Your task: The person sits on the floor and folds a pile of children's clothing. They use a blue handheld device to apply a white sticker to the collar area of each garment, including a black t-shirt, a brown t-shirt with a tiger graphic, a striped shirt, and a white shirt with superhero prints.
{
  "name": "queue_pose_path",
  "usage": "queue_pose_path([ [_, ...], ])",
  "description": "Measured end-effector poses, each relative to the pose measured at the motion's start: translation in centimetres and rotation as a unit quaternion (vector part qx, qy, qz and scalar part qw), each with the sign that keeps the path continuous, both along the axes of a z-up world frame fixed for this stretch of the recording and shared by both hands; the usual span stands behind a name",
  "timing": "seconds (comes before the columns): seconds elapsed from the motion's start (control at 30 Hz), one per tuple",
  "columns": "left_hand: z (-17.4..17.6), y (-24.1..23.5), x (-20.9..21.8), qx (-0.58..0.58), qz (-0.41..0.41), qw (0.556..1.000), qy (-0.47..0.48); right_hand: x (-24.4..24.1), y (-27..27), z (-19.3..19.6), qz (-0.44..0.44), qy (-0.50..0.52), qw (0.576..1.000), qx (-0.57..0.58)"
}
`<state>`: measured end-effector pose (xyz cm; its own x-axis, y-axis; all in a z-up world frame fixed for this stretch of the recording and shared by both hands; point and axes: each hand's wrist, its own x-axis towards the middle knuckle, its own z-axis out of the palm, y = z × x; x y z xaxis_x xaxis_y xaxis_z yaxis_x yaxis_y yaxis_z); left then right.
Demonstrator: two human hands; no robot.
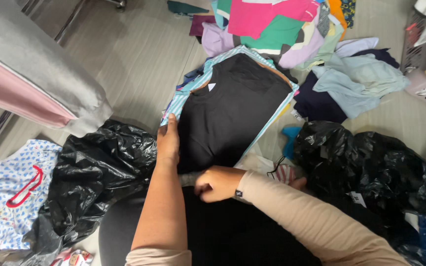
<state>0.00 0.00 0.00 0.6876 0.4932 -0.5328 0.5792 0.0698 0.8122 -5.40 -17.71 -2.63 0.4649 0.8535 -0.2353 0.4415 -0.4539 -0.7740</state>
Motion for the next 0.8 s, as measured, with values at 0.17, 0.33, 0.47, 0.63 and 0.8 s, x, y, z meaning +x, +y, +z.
queue_pose_path([
  [0.17, -6.5, 0.6, 1.7, 0.099, -0.064, 0.992, -0.047, 9.4, -4.9, -2.8, -0.261, -0.287, 0.921, -0.048],
  [0.33, -9.1, 0.8, 2.3, 0.232, -0.143, 0.962, -0.017, 18.4, -11.4, -3.0, -0.407, -0.443, 0.787, -0.133],
  [0.47, -3.6, -0.2, 1.1, 0.298, -0.173, 0.937, -0.053, 25.8, -15.8, -7.7, -0.418, -0.522, 0.742, -0.048],
  [0.63, 0.8, 0.2, -0.6, 0.316, -0.147, 0.924, -0.158, 34.0, -35.1, -17.1, -0.462, -0.507, 0.719, -0.108],
  [0.8, 5.1, 1.2, -4.4, 0.2, -0.122, 0.902, -0.363, 15.2, -27.0, 8.5, -0.509, 0.179, 0.795, 0.278],
])
